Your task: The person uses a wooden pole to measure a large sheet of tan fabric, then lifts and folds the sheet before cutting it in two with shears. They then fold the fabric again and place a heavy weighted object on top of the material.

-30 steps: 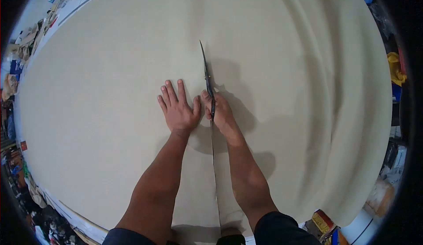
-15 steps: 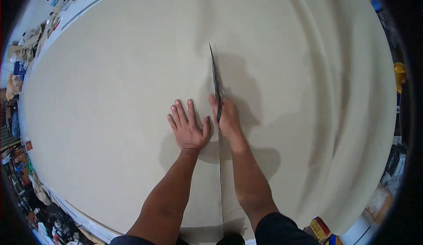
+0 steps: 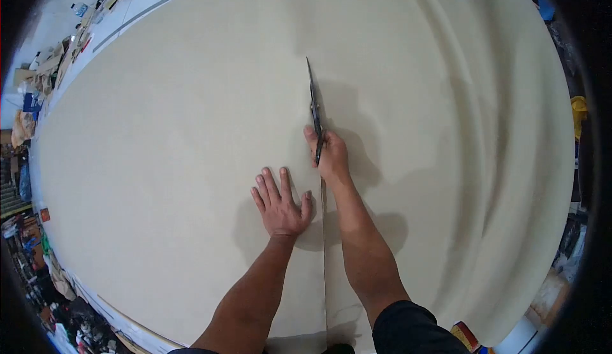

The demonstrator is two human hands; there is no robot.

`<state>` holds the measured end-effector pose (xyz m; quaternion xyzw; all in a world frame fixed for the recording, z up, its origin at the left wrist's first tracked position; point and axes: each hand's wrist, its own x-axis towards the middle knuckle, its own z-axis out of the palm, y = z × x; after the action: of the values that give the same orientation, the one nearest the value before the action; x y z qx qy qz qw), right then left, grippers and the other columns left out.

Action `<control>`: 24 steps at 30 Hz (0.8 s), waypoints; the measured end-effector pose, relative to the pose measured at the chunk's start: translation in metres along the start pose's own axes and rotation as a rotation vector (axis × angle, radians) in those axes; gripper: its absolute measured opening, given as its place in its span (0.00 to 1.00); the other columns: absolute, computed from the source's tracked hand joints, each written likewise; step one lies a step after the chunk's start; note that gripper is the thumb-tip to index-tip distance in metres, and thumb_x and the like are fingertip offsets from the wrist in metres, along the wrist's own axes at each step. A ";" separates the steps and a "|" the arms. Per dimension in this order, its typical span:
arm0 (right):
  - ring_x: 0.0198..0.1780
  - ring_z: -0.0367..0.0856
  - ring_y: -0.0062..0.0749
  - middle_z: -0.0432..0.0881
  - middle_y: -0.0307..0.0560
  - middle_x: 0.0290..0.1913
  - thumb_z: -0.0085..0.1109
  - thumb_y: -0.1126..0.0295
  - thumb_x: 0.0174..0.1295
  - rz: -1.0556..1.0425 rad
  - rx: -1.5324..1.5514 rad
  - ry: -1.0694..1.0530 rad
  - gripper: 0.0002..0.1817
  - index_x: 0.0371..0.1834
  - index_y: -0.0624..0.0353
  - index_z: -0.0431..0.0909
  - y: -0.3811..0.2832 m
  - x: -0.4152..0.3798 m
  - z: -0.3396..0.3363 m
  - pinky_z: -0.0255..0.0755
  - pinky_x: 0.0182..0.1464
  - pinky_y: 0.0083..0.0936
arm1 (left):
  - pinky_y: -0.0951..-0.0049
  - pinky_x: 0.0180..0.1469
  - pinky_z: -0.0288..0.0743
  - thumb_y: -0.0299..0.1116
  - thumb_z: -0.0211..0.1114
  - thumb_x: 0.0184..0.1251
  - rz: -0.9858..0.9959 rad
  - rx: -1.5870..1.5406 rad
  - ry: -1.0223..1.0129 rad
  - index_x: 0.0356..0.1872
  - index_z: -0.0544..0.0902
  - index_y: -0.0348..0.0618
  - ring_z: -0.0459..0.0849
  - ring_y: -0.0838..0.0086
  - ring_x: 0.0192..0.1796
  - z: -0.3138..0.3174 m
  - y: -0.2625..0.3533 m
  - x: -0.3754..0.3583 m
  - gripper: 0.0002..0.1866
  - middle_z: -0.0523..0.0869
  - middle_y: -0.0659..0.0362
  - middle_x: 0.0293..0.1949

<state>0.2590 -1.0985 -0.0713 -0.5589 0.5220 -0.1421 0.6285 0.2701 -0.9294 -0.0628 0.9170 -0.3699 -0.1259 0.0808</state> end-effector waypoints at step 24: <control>0.15 0.66 0.20 0.67 0.33 0.15 0.61 0.36 0.58 -0.099 0.028 -0.036 0.31 0.18 0.53 0.68 -0.099 0.175 0.020 0.60 0.19 0.22 | 0.36 0.73 0.34 0.57 0.53 0.65 0.025 -0.041 -0.002 0.74 0.57 0.42 0.43 0.39 0.77 0.006 -0.004 0.002 0.42 0.46 0.34 0.75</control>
<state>0.3877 -1.2536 -0.0773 -0.5777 0.4802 -0.1704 0.6377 0.2726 -0.9284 -0.0699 0.9104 -0.3786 -0.1334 0.1007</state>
